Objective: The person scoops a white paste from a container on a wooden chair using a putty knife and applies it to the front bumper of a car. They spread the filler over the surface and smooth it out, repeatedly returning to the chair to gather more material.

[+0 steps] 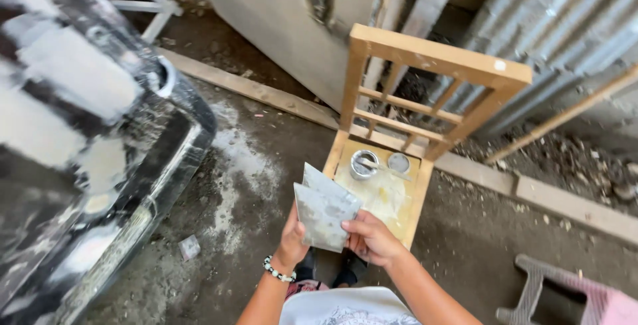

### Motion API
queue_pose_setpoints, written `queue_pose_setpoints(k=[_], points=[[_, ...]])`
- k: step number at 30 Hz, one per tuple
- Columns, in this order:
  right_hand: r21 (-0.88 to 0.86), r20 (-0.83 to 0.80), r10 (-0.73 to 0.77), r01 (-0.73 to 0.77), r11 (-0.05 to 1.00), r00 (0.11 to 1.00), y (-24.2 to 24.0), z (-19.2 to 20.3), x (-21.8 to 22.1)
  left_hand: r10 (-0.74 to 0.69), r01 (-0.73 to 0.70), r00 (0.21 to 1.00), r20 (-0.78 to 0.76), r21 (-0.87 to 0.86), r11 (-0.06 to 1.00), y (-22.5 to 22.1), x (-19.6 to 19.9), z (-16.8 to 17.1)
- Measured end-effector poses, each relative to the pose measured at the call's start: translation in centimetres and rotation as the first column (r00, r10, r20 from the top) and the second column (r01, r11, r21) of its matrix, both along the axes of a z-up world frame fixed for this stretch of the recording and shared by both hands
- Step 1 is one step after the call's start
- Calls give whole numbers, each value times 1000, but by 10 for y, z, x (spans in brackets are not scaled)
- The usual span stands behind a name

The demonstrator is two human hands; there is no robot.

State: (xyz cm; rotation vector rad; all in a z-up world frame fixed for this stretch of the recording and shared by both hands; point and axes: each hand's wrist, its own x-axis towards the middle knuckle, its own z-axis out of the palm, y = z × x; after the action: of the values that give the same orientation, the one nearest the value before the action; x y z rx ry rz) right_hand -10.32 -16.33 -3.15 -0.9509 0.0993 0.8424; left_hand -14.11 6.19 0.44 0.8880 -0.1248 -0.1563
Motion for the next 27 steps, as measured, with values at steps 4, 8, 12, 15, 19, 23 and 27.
queue_pose_setpoints(k=[4, 8, 12, 15, 19, 23, 27], points=[[283, -87, 94, -66, 957, 992, 41, 84, -11, 60, -60, 993, 97, -2, 998, -1, -16, 32], [161, -294, 162, -118, 980, 942, 74, 86, -21, 320, -324, 936, 144, 2, 946, 13, -29, 66], [58, -183, 270, -263, 963, 945, 106, 64, -31, 560, -569, 819, -122, -53, 821, 40, -63, 54], [78, -203, 310, -301, 951, 929, 129, 64, -56, 612, -618, 786, -91, -93, 780, 52, -94, 74], [64, -264, 336, -331, 941, 904, 157, 48, -94, 609, -683, 718, 337, 168, 711, 68, -144, 67], [24, -195, 421, -425, 905, 886, 179, 20, -124, 813, -801, 582, -16, 157, 577, 92, -188, 33], [-326, -44, 410, -401, 856, 911, 180, 0, -135, 875, -890, 442, -197, 25, 455, 125, -247, 0]])
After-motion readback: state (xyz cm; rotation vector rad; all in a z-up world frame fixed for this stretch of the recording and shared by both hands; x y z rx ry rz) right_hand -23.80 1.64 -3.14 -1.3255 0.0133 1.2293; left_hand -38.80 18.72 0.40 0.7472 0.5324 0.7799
